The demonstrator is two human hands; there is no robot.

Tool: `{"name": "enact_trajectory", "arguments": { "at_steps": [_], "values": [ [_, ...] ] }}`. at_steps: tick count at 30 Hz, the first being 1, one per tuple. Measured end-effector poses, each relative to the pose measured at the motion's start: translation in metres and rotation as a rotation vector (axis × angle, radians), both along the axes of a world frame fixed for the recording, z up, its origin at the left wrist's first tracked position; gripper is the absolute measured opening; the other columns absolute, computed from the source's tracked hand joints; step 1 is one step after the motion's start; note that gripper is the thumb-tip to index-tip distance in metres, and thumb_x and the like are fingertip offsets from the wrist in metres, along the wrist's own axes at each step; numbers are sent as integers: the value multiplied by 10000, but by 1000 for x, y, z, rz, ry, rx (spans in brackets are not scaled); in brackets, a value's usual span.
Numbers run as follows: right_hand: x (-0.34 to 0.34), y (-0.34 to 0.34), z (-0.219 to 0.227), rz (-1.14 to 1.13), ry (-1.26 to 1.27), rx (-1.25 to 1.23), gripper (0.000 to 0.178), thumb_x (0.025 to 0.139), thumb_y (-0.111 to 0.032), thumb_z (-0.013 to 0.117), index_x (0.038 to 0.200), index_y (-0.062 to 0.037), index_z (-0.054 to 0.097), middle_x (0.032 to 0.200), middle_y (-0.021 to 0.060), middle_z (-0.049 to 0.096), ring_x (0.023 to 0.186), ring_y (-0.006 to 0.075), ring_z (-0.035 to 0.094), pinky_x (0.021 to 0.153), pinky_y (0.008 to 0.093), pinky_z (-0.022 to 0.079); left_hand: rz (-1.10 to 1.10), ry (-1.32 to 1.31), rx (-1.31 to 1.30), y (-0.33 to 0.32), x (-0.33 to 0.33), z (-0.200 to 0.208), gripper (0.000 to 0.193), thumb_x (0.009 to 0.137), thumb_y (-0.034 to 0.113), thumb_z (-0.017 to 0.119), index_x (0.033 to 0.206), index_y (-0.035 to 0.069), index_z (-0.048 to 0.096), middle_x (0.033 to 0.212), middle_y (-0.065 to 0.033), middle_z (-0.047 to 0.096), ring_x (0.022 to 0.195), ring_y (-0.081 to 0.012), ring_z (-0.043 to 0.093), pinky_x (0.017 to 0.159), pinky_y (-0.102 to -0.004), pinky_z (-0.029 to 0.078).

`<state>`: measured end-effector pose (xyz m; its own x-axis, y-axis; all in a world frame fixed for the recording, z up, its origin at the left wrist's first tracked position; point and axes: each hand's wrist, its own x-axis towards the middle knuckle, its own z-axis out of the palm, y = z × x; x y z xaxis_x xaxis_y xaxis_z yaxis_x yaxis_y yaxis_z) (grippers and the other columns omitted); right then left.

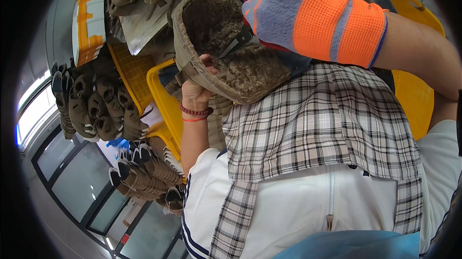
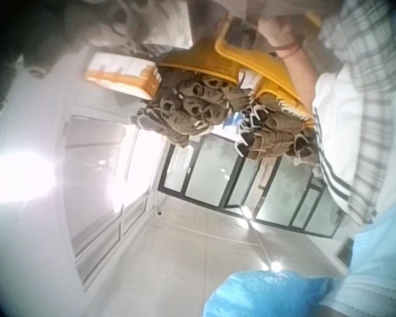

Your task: The person trims the inner lining of several boots using scissors and a handheld electric trimmer. They repeatedly pick up boots from a yellow bin, cut away excess material, and place the boots back into the bin.

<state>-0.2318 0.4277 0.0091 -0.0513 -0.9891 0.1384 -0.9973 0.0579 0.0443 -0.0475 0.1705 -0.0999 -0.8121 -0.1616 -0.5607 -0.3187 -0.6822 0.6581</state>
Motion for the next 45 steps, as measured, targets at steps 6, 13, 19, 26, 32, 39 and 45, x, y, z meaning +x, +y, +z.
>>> {"name": "enact_trajectory", "arguments": {
  "at_steps": [6,13,19,26,32,39,45],
  "values": [
    [-6,34,20,-302,-274,-89,329,655,-341,676,808,-52,642,724,110,630,683,273,630,582,348,492,11,30,6,-4,0,-3,306,732,-54,647,1029,-2,594,993,-81,590,725,-192,635,658,-264,536],
    [6,51,7,-335,-244,-159,318,681,-284,705,920,-92,620,775,73,622,725,220,626,631,324,496,-161,262,214,0,-12,13,303,815,123,661,1046,-41,552,885,-30,574,724,-109,553,658,-181,468],
    [25,10,-19,-413,82,164,243,693,-248,697,831,-72,602,645,39,611,582,181,624,490,287,478,-24,117,20,6,-11,7,323,741,-47,646,1054,-11,573,987,-89,600,750,-170,633,644,-252,546],
    [22,17,-21,-404,45,77,248,694,-260,694,828,-74,600,665,48,627,604,180,637,488,290,483,23,33,7,7,-9,5,353,681,-143,633,1004,-3,608,991,-89,611,782,-160,621,669,-217,527],
    [10,42,-2,-518,-316,-160,258,691,-232,697,855,-48,623,710,78,637,642,210,636,573,296,498,-40,179,-37,5,-4,0,297,754,-61,600,1042,13,595,1018,-80,606,864,-154,591,696,-226,508],
    [23,61,38,-463,-1405,-535,403,738,-206,764,1039,-1,592,914,38,624,803,97,588,735,243,485,-249,556,-226,48,-70,44,414,877,146,516,1256,-3,443,1228,-124,502,1070,-212,517,920,-331,423],
    [13,86,28,-566,-879,-872,385,739,-127,734,1065,11,583,927,74,657,830,129,611,760,275,493,-543,758,-496,129,-146,83,382,846,7,493,1223,-40,450,1132,-112,554,1017,-168,553,855,-276,452]
  ]
}}
